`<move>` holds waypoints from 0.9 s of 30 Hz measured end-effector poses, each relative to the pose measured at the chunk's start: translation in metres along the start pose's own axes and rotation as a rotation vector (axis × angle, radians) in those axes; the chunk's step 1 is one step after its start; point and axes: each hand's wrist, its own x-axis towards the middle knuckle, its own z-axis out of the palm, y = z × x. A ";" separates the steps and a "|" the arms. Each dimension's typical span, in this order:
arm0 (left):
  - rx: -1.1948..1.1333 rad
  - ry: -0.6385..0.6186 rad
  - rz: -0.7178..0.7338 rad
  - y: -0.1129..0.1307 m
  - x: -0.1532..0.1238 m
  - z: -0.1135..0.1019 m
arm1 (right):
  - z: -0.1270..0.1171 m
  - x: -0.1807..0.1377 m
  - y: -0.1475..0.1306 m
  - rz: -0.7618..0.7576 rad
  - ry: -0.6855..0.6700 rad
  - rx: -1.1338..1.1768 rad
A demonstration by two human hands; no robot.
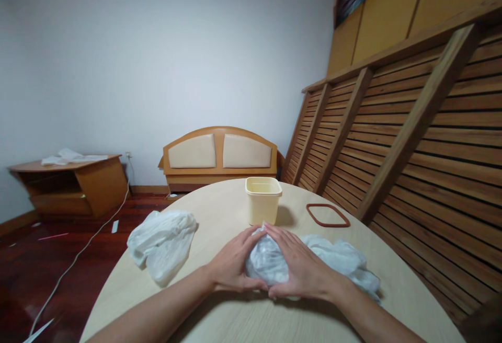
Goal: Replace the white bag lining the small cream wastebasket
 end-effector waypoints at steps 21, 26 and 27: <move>0.054 0.026 0.015 -0.001 0.001 0.000 | 0.002 0.000 0.001 -0.033 -0.057 0.020; 0.056 -0.014 0.017 0.002 0.003 0.004 | 0.004 -0.004 0.003 0.085 -0.047 0.032; 0.064 -0.011 0.005 0.003 0.003 0.004 | 0.003 -0.004 0.003 0.086 -0.050 0.042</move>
